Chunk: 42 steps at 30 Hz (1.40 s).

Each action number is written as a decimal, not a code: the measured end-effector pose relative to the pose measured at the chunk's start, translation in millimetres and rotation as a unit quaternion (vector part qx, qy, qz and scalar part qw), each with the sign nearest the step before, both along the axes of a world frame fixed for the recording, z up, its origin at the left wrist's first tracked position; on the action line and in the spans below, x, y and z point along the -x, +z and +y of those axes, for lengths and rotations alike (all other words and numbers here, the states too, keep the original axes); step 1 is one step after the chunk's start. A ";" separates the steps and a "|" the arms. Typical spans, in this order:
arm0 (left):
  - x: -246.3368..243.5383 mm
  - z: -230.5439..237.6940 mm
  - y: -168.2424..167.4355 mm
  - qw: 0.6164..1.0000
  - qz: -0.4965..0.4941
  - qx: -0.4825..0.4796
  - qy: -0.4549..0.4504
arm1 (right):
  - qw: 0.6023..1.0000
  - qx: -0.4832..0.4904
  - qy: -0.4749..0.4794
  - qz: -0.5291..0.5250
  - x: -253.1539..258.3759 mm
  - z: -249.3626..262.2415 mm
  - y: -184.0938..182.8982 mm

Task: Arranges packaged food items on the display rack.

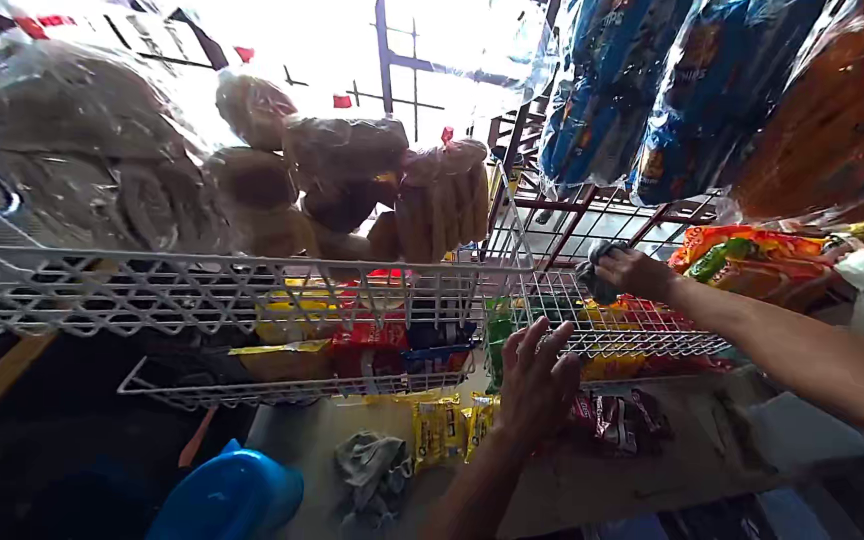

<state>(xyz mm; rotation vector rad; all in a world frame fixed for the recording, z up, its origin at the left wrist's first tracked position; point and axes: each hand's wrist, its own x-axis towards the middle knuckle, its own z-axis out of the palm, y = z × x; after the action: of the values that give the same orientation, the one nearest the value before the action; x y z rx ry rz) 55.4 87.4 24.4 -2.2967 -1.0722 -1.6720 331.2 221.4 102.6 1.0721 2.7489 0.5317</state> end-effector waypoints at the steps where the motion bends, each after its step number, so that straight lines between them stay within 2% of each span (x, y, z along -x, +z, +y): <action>1: 0.2 -0.9 0.6 1.000 0.000 0.001 -0.001 | 0.996 0.041 -0.080 -0.023 10.8 -5.7 4.1; 3: 3.9 -1.5 3.3 1.000 0.012 0.003 0.000 | 0.961 0.123 -0.236 -0.071 36.9 -12.6 22.3; 4: 6.1 -2.1 4.0 1.000 0.018 0.003 0.000 | 0.945 0.142 -0.284 -0.081 45.9 -18.5 32.8; 5: 7.6 -2.4 4.0 1.000 0.022 0.003 -0.002 | 0.944 0.134 -0.292 -0.073 47.2 -26.5 40.4; 6: 7.9 -2.2 4.1 1.000 0.025 0.002 -0.004 | 0.966 0.086 -0.238 -0.046 40.0 -34.3 43.5; 7: 7.0 -1.7 4.1 1.000 0.024 0.000 -0.004 | 0.992 0.005 -0.126 0.003 30.1 -37.2 43.0; 8: 5.7 -1.2 3.9 1.000 0.022 -0.002 -0.003 | 0.996 -0.073 -0.011 0.046 24.7 -32.3 41.5; 9: 4.8 -1.3 3.6 1.000 0.020 -0.003 0.000 | 0.989 -0.117 0.053 0.067 25.6 -23.6 39.2; 10: 4.5 -1.5 3.1 1.000 0.019 -0.004 0.001 | 0.986 -0.129 0.075 0.071 27.8 -12.2 35.1; 14: 4.7 0.4 1.7 1.000 0.017 -0.005 0.003 | 0.988 -0.118 0.094 0.034 11.5 22.0 19.3; 18: 6.0 0.4 0.5 1.000 0.022 -0.007 0.004 | 0.980 -0.129 0.147 0.047 -19.5 10.6 24.9; 20: 4.7 0.0 1.3 1.000 0.022 -0.003 0.007 | 0.984 -0.132 0.105 0.049 -21.2 1.3 26.5; 23: 5.1 -1.3 3.3 1.000 0.025 -0.003 0.005 | 0.998 -0.027 -0.026 0.054 6.4 -17.2 31.7; 25: 5.8 -1.2 4.2 1.000 0.023 -0.002 0.002 | 0.998 0.013 0.030 0.050 26.4 -25.4 38.2; 28: 3.1 -1.1 4.5 1.000 0.017 -0.007 0.008 | 0.970 -0.069 0.219 0.082 72.2 -12.2 31.8; 30: 3.5 -2.5 5.9 0.999 0.029 -0.004 0.014 | 0.956 -0.096 0.264 0.081 103.9 14.5 18.0; 34: 5.4 -1.2 5.8 0.999 0.038 0.003 0.013 | 0.970 -0.088 0.226 0.032 106.5 39.5 -2.6; 39: 4.1 -1.7 5.0 0.999 0.034 -0.004 0.019 | 0.963 -0.141 0.223 0.044 104.0 30.9 -4.7; 42: 3.3 -2.1 6.3 1.000 0.024 -0.006 0.019 | 0.991 -0.080 0.101 0.034 121.9 14.5 -4.8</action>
<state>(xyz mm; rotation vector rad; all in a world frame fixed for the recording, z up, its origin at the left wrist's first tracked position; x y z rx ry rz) 52.1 85.4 30.7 -2.2805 -1.0870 -1.5978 209.3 235.9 97.7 0.8609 2.9365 0.7679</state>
